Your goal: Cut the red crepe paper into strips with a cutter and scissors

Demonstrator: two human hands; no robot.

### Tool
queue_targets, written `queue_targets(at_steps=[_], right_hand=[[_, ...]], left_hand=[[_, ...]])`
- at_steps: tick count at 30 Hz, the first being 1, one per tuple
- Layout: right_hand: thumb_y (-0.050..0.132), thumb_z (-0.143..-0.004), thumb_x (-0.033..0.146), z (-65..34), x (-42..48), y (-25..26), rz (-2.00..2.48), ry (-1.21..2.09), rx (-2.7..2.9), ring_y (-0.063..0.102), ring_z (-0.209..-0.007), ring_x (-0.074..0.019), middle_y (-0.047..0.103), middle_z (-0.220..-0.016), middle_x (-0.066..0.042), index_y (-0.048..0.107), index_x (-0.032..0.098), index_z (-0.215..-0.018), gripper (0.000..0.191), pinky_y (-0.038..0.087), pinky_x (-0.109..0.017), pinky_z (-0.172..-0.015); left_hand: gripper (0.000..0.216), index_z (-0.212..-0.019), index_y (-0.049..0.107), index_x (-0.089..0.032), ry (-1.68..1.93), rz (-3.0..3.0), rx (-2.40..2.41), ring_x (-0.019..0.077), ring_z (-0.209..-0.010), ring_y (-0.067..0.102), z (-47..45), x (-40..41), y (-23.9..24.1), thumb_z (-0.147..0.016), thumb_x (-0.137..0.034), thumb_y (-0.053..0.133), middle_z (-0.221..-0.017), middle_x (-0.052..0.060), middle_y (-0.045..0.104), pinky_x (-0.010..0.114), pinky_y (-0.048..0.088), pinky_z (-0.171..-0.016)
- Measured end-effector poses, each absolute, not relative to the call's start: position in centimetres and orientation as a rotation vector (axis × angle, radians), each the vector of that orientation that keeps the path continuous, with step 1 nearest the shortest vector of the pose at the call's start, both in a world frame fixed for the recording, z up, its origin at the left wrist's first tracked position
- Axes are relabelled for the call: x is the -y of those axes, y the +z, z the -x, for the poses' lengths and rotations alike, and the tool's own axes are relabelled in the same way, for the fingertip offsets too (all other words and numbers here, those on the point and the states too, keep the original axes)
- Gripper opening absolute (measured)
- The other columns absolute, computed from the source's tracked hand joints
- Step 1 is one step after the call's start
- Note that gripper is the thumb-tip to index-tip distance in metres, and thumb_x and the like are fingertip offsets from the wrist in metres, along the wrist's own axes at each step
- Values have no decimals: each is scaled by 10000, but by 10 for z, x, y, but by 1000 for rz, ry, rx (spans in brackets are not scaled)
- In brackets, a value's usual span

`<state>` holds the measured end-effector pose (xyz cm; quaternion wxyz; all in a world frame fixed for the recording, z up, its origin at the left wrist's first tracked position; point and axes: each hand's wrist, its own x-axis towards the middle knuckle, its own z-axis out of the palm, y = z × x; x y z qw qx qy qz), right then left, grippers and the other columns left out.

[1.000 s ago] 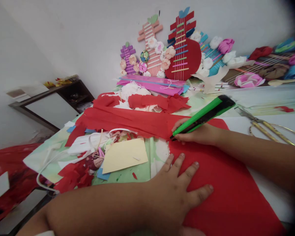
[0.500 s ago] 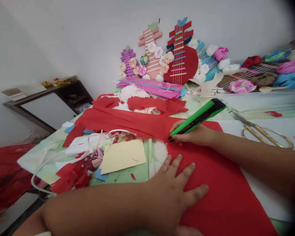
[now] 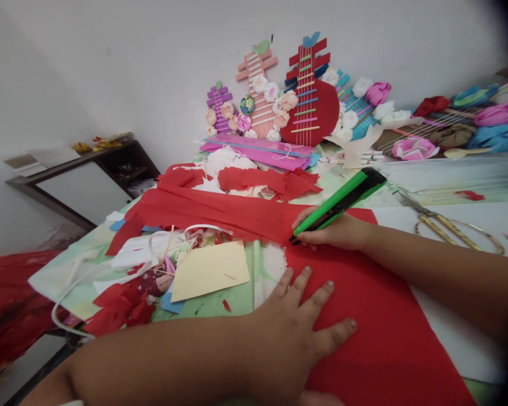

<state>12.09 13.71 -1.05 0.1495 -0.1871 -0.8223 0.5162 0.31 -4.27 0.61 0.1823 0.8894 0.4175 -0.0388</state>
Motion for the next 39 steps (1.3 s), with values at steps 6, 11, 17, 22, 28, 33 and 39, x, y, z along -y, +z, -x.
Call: queue_targets(at_steps=[6, 11, 17, 22, 28, 33, 39], right_hand=[[593, -706, 343, -119, -139, -13, 455, 1460, 2427, 546, -538, -75, 599, -637, 33, 593, 179, -824, 203, 458, -204, -532], [591, -708, 332, -118, -138, -14, 432, 1437, 2452, 547, -546, -70, 604, -665, 29, 592, 180, -824, 191, 460, -197, -532], [594, -706, 347, -121, -139, -12, 489, 1512, 2374, 575, -547, -85, 607, -623, 26, 597, 169, -801, 202, 476, -204, -528], [606, -694, 332, -122, -138, -10, 513, 1518, 2346, 577, -529, -84, 612, -620, 22, 598, 163, -791, 195, 483, -200, -516], [600, -701, 311, -123, -139, -10, 514, 1482, 2367, 562, -518, -75, 594, -593, 29, 592, 162, -805, 183, 470, -183, -499], [594, -705, 302, -121, -141, -11, 468, 1410, 2453, 548, -517, -68, 591, -607, 29, 595, 168, -815, 173, 460, -178, -498], [586, -708, 301, -121, -140, -12, 409, 1343, 2484, 543, -536, -63, 605, -662, 26, 600, 173, -814, 168, 460, -184, -522]], left_hand=[[745, -1396, 186, -243, -107, -2482, -1189, 462, -1261, -62, -3, 44, 8, -788, -617, 402, -1449, 195, 45, 646, 81, -961], [781, -1398, 166, -246, -105, -2470, -1172, 473, -1244, -109, -2, 43, 6, -768, -637, 410, -1447, 205, 11, 670, 59, -940], [750, -1398, 180, -233, -133, -2442, -1165, 480, -1249, -89, -3, 42, 8, -791, -641, 346, -1447, 204, 9, 686, 74, -925], [765, -1396, 193, -224, -112, -2457, -1163, 485, -1247, -77, -4, 42, 7, -778, -633, 385, -1443, 215, 33, 694, 88, -915], [757, -1395, 196, -236, -57, -2509, -1190, 470, -1256, -61, -3, 44, 4, -780, -643, 370, -1447, 198, 47, 673, 105, -936], [797, -1399, 168, -251, -89, -2541, -1195, 466, -1259, -42, -2, 45, 2, -755, -619, 460, -1451, 184, 44, 648, 115, -960], [805, -1401, 151, -246, -84, -2518, -1165, 477, -1241, -87, -1, 44, 1, -756, -626, 446, -1444, 208, 10, 667, 80, -945]])
